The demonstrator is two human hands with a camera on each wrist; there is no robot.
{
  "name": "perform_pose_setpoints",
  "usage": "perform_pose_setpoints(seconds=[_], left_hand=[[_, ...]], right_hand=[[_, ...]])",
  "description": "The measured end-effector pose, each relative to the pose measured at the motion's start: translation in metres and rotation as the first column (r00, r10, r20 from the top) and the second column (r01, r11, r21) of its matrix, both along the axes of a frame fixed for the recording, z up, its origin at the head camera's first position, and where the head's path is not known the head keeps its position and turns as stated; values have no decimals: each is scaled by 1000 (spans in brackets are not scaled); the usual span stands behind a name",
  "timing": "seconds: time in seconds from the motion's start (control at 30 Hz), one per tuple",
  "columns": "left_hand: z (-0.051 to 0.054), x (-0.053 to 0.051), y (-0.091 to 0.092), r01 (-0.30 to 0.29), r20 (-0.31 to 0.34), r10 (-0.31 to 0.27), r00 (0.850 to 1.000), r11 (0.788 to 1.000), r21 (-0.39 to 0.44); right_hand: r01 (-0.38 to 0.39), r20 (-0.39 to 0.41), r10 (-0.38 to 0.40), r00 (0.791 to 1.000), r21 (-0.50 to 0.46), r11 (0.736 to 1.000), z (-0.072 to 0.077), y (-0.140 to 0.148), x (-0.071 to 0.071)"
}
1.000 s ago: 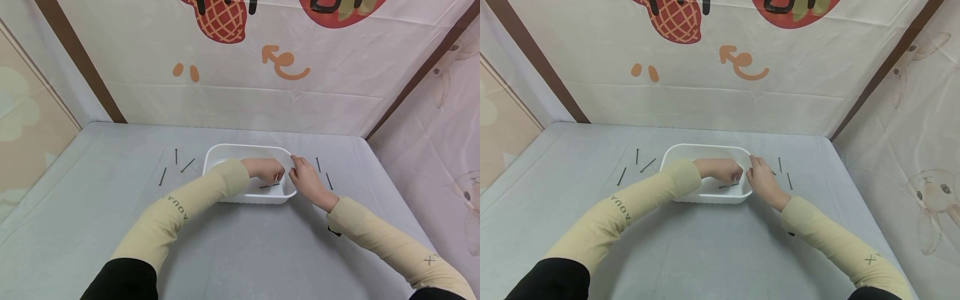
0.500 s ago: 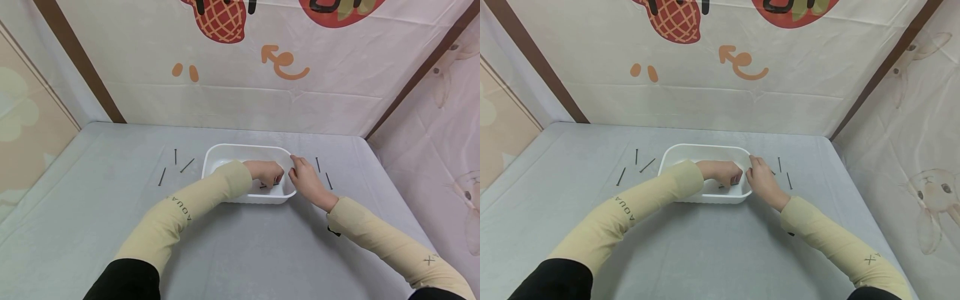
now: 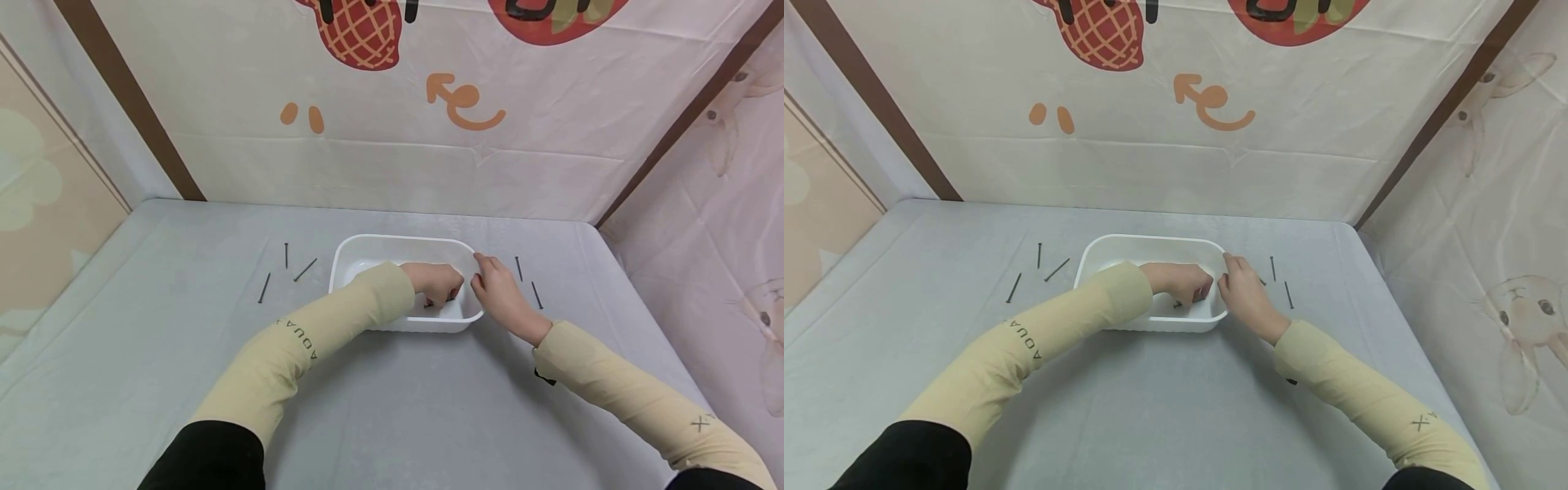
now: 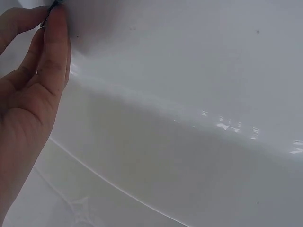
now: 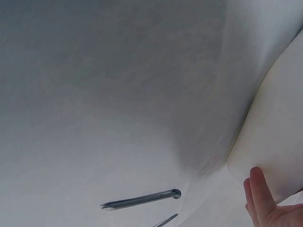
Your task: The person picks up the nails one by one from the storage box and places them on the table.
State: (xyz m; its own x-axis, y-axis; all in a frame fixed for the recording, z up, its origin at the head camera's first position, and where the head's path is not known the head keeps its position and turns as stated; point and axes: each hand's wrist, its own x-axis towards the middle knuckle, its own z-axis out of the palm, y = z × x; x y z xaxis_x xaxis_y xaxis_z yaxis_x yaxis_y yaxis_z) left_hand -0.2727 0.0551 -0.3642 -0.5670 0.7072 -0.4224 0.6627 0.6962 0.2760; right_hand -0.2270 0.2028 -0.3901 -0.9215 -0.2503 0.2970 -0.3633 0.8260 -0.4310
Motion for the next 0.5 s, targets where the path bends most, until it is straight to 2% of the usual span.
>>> perform_pose_setpoints(seconds=[0.23,0.5], left_hand=[[-1,-1,-1,40,-45,-41,998,999,-14],[1,1,-4,26,-58,-28,998,999,-40]], right_hand=[[-1,-33,2,999,17,1000,1,-1,0],[3,-31,-2,1000,15,1000,1,-1,0]])
